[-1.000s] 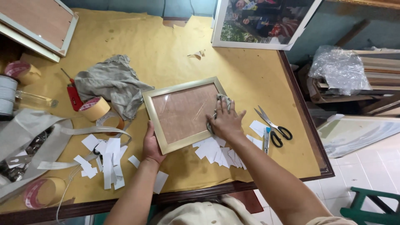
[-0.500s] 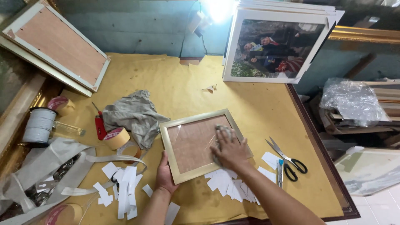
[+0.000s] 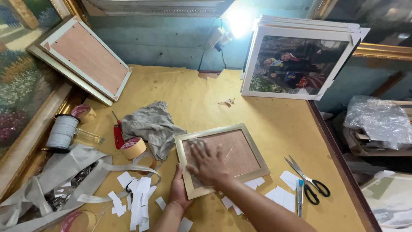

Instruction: Cleaning the glass of a picture frame with a cloth and securing the backing with a point driver.

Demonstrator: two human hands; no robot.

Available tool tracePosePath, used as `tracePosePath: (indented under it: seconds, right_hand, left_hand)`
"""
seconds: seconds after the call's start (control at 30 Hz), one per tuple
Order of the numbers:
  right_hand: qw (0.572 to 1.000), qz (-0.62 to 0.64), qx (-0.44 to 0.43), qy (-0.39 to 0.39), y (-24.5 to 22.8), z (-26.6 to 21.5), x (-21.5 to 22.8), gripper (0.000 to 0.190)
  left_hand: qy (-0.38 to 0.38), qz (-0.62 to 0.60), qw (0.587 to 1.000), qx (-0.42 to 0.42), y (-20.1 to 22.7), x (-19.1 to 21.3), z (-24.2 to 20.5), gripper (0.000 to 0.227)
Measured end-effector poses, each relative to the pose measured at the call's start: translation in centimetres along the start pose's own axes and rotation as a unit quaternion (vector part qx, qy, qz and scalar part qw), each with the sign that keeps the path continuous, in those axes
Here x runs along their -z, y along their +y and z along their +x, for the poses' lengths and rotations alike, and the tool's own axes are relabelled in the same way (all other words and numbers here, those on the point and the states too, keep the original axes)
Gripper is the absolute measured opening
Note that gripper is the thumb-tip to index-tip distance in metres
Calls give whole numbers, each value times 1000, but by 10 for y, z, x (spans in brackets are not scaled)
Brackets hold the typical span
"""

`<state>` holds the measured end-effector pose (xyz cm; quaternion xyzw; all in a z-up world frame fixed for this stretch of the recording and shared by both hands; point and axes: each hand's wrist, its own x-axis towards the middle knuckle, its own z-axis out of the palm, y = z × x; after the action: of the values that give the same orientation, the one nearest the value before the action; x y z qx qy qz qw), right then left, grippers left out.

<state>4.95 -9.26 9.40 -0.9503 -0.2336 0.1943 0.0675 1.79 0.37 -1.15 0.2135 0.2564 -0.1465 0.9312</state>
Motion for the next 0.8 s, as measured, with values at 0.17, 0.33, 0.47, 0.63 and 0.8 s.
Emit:
tracePosePath:
  seconds: [0.17, 0.33, 0.47, 0.63, 0.8]
  right_hand:
    - [982, -5, -190, 7, 97, 8, 3, 67]
    - [965, 23, -261, 15, 96, 10, -1, 69]
    - [990, 3, -143, 4, 21, 6, -13, 74]
    - [997, 16, 8, -78, -9, -17, 9, 73]
    - [981, 22, -182, 57, 91, 14, -7, 71]
  left_hand:
    - [16, 0, 1000, 4, 10, -40, -36, 67]
    - [3, 13, 1000, 20, 7, -36, -31, 70]
    - [-11, -4, 999, 36, 6, -27, -23, 67]
    - [46, 67, 996, 41, 12, -43, -41, 71]
    - [14, 11, 1000, 14, 7, -31, -27, 68]
